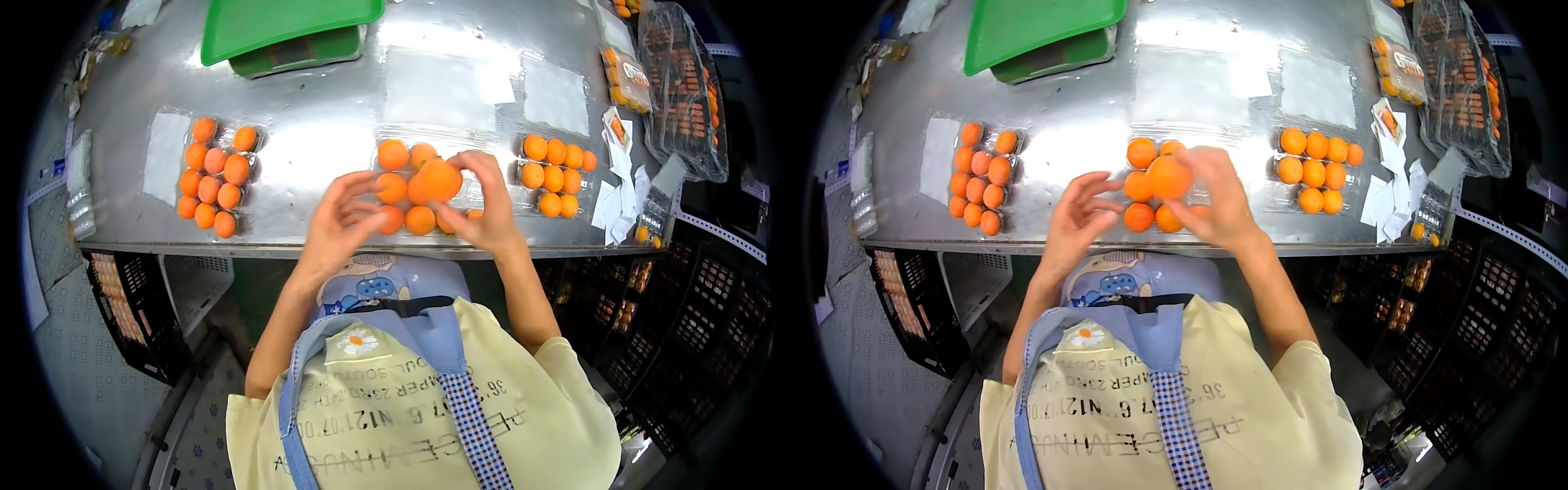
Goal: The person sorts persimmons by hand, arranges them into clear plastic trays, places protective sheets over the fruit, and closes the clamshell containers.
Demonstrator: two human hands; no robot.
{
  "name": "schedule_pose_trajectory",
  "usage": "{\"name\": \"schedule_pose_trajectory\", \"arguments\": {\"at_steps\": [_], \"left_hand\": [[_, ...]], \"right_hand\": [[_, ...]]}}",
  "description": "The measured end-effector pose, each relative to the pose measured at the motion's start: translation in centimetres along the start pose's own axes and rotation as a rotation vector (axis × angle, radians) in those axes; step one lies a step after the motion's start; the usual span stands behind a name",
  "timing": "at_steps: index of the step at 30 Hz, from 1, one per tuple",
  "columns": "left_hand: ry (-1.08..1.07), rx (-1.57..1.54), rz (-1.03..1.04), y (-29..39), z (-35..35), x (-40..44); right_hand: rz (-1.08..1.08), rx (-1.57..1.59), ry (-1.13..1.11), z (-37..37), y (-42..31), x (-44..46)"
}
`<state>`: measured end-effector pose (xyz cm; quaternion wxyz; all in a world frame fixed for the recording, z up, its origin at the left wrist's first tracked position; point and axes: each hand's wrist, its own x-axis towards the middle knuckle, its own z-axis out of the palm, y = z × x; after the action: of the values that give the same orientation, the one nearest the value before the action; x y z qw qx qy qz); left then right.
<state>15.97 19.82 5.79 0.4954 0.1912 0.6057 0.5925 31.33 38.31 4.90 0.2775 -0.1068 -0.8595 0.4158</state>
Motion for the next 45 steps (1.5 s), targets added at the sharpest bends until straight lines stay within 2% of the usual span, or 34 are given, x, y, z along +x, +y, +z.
{"name": "schedule_pose_trajectory", "arguments": {"at_steps": [4,5,8,11,14,17,20,23,26,29,32,35,38,45], "left_hand": [[-0.134,-0.173,0.049,1.4,1.8,0.4],[-0.162,-0.200,0.051,1.3,1.8,0.4],[-0.099,-0.160,0.278,0.6,1.8,0.1],[-0.063,-0.159,0.340,0.3,1.6,-0.4],[-0.035,-0.133,0.381,-0.1,1.4,-0.6],[-0.036,-0.055,0.422,-0.2,1.3,-0.5],[-0.041,0.037,0.442,-0.3,1.1,-0.6],[-0.025,-0.020,0.378,-0.2,1.3,-0.8],[-0.021,-0.135,0.321,-0.3,1.5,-0.8],[-0.006,-0.128,0.290,-0.5,1.5,-0.6],[0.076,0.107,0.358,-0.3,1.7,-0.5],[0.103,0.164,0.349,0.5,2.0,-0.7],[0.099,0.261,0.370,0.4,1.9,-0.5],[0.094,0.271,0.354,0.1,1.6,-0.5]], "right_hand": [[-0.260,0.100,0.014,2.0,-2.2,0.5],[-0.267,0.084,0.029,2.2,-2.3,0.5],[-0.034,0.081,0.005,1.3,-3.3,0.4],[0.086,0.228,-0.064,1.0,-2.8,-0.2],[0.166,0.376,-0.034,2.0,-4.0,0.8],[0.220,0.366,-0.097,2.4,-5.2,1.5],[0.306,0.423,-0.065,3.6,-4.9,0.9],[0.436,0.684,0.003,4.4,-4.5,0.2],[0.573,0.744,-0.012,3.9,-4.4,0.5],[0.633,0.645,-0.090,3.8,-3.7,0.3],[0.618,0.601,-0.139,3.6,-5.3,1.0],[0.763,0.884,-0.158,3.9,-3.7,0.2],[0.992,1.248,-0.073,4.0,-3.8,0.3],[1.060,1.268,-0.095,4.5,-3.5,0.1]]}}
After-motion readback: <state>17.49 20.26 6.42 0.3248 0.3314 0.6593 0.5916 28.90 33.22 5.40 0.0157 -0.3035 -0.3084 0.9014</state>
